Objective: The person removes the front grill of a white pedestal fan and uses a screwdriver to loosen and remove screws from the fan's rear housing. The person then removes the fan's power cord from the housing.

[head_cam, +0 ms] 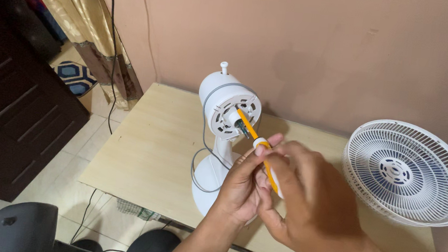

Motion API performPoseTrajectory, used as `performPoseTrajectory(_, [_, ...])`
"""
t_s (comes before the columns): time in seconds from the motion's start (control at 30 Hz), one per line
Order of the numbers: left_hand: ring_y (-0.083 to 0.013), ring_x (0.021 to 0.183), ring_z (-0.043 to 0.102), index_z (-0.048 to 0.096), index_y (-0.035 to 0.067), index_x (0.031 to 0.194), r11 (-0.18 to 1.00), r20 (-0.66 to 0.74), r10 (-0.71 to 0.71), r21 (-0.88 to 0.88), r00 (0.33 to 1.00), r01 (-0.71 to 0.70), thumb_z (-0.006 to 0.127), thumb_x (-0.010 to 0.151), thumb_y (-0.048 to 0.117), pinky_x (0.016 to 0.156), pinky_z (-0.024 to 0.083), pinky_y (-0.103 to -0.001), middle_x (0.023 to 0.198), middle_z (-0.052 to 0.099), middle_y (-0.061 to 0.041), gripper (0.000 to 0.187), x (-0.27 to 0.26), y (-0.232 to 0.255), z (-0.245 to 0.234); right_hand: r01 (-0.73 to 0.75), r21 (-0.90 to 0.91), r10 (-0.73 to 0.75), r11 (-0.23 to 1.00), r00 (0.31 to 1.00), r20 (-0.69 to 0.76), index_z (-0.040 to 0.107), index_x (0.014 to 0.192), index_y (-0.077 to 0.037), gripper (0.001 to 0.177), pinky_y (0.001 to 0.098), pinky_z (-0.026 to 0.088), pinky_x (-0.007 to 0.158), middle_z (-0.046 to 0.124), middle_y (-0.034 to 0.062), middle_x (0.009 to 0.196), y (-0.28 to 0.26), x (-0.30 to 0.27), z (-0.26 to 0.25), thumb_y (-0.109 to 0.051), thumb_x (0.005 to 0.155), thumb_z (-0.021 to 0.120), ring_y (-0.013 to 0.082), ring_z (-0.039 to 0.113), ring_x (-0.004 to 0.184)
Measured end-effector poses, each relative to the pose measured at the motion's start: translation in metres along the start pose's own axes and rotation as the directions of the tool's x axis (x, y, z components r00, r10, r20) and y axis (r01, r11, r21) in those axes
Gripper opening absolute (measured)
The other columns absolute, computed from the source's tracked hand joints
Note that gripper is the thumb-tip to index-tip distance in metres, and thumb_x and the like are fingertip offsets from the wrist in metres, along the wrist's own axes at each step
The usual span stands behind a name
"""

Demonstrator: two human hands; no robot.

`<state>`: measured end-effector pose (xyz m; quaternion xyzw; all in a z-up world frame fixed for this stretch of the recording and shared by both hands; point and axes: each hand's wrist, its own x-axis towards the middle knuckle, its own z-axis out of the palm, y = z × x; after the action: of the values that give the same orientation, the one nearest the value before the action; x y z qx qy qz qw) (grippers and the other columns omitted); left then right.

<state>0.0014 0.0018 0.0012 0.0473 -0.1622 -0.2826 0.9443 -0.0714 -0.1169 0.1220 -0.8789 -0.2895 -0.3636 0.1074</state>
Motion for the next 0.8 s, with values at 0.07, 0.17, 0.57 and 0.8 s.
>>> performPoseTrajectory(0.07, [-0.0178,0.108,0.065,0.046,-0.003,0.153,0.999,-0.109,0.018,0.036,0.994,-0.014,0.063,0.107,0.019,0.096,0.056,-0.032,0.124,0.065,-0.012,0.054,0.004,-0.002,0.003,-0.160,-0.004,0.160,0.987,0.987,-0.006,0.058,0.127,0.002,0.062,0.0391,0.052,0.062,0.066,0.0170,0.110,-0.002,-0.005,0.000,-0.030,0.080,0.081,0.0306,0.066,0.086])
performPoseTrajectory(0.17, [-0.0190,0.118,0.065,0.040,-0.003,0.154,0.999,-0.126,0.034,0.036,0.991,-0.030,0.061,0.103,0.018,0.106,0.054,-0.034,0.129,0.064,-0.011,0.059,0.009,-0.001,0.012,-0.254,-0.025,0.254,0.967,0.967,0.013,0.059,0.123,-0.001,0.057,0.0386,0.051,0.055,0.069,0.0127,0.099,0.001,-0.010,0.002,-0.032,0.082,0.083,0.0293,0.069,0.075])
performPoseTrajectory(0.57, [-0.0157,0.101,0.066,0.055,-0.001,0.131,0.999,-0.129,0.039,0.026,0.991,-0.036,0.071,0.105,0.025,0.094,0.056,-0.031,0.114,0.066,-0.008,0.040,0.012,-0.007,-0.001,0.008,-0.089,-0.004,0.996,0.999,0.045,0.072,0.113,-0.013,0.045,0.0437,0.051,0.078,0.062,0.0114,0.113,0.009,-0.015,-0.002,0.000,0.069,0.072,0.0295,0.064,0.099])
performPoseTrajectory(0.8, [-0.0138,0.094,0.067,0.058,0.000,0.128,0.983,-0.231,0.127,0.161,0.965,-0.091,0.072,0.099,0.016,0.086,0.059,-0.027,0.105,0.066,-0.008,0.036,0.010,-0.004,0.005,-0.040,-0.008,0.040,0.999,0.999,0.020,0.067,0.121,-0.011,0.051,0.0417,0.052,0.071,0.063,0.0123,0.114,0.006,-0.014,-0.002,-0.006,0.072,0.077,0.0300,0.064,0.092])
